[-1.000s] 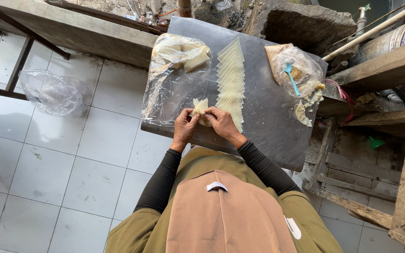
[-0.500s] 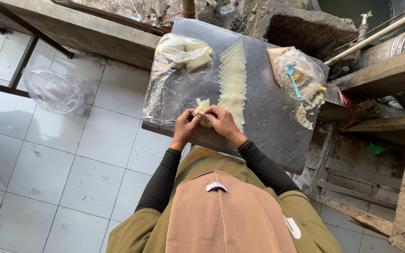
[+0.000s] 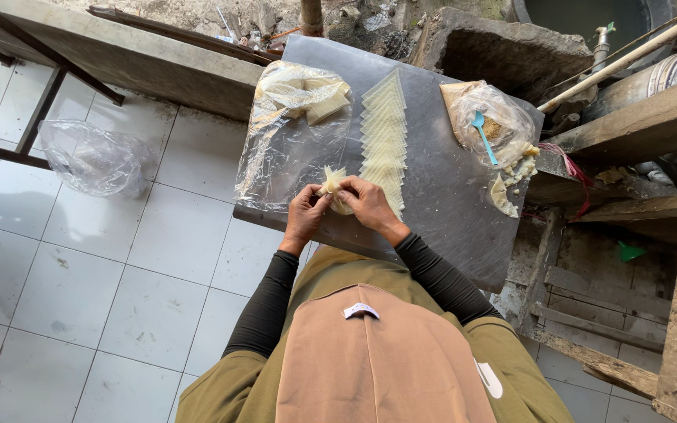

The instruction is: The person peels thin triangular wrappers from a stack and places them into a new neat stack in the center of the workspace by hand.

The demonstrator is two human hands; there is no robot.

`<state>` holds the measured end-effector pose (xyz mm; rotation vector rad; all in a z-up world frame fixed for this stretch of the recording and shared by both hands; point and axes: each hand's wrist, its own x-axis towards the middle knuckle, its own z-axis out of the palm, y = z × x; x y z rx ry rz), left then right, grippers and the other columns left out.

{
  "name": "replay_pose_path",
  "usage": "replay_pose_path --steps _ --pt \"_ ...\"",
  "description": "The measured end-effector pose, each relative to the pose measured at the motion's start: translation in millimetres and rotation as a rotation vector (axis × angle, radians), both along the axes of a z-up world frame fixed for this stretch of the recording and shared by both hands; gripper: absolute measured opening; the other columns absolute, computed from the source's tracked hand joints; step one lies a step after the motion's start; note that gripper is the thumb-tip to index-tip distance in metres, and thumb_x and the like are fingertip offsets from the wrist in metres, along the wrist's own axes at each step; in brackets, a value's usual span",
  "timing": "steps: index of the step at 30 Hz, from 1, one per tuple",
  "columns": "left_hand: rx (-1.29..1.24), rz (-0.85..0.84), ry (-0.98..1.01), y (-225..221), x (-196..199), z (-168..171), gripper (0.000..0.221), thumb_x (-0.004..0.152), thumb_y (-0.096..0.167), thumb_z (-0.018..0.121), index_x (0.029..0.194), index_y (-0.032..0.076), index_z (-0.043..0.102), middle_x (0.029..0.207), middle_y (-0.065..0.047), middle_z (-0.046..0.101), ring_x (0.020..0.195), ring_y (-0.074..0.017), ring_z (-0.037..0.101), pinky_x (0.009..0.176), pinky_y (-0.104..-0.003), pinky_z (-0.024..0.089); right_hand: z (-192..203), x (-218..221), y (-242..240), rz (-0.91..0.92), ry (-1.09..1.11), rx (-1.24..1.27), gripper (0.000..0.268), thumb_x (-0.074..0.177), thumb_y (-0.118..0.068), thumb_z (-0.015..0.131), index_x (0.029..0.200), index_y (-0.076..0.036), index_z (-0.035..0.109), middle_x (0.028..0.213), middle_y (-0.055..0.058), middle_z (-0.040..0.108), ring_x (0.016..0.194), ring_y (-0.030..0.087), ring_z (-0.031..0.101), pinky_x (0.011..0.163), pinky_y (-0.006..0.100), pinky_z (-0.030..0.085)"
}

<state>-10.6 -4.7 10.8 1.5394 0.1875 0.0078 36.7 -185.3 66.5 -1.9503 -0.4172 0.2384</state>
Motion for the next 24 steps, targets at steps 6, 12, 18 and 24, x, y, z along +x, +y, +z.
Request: replay_pose_path --steps 6,12,18,24 --pt "0.044 0.025 -0.007 0 -2 1 0.014 0.099 0.015 0.071 0.102 0.004 0.065 0.082 0.005 0.066 0.072 0.0000 0.054 0.064 -0.018 0.046 20 10 -42 -0.146 -0.249 -0.094 0.014 0.100 -0.015 0.068 0.109 -0.005 0.070 0.102 0.010 0.074 0.084 0.018 0.071 0.073 0.031 0.060" --pt "0.059 0.035 -0.023 -2 -2 3 0.013 0.098 0.016 0.070 0.102 0.004 0.065 0.083 0.006 0.067 0.073 0.0006 0.057 0.065 -0.017 0.048 41 -23 -79 -0.110 -0.729 -0.450 0.012 0.097 -0.007 0.069 0.109 -0.004 0.071 0.095 0.011 0.070 0.087 0.027 0.066 0.081 0.040 0.052" --pt "0.062 0.036 -0.031 -2 -3 4 0.013 0.098 0.014 0.071 0.103 0.004 0.065 0.083 0.005 0.066 0.072 0.0000 0.054 0.064 -0.018 0.046 28 -62 -84 0.031 -0.841 -0.585 0.023 0.086 -0.003 0.070 0.109 -0.006 0.071 0.096 0.006 0.069 0.090 0.024 0.066 0.088 0.039 0.051" --pt "0.083 0.039 -0.044 -2 -3 5 0.012 0.098 0.014 0.071 0.102 0.003 0.065 0.083 0.004 0.067 0.072 -0.0004 0.056 0.064 -0.018 0.048 24 -74 -89 0.073 -0.827 -0.563 0.022 0.088 -0.006 0.066 0.110 -0.007 0.071 0.098 0.005 0.068 0.093 0.022 0.066 0.092 0.039 0.050"
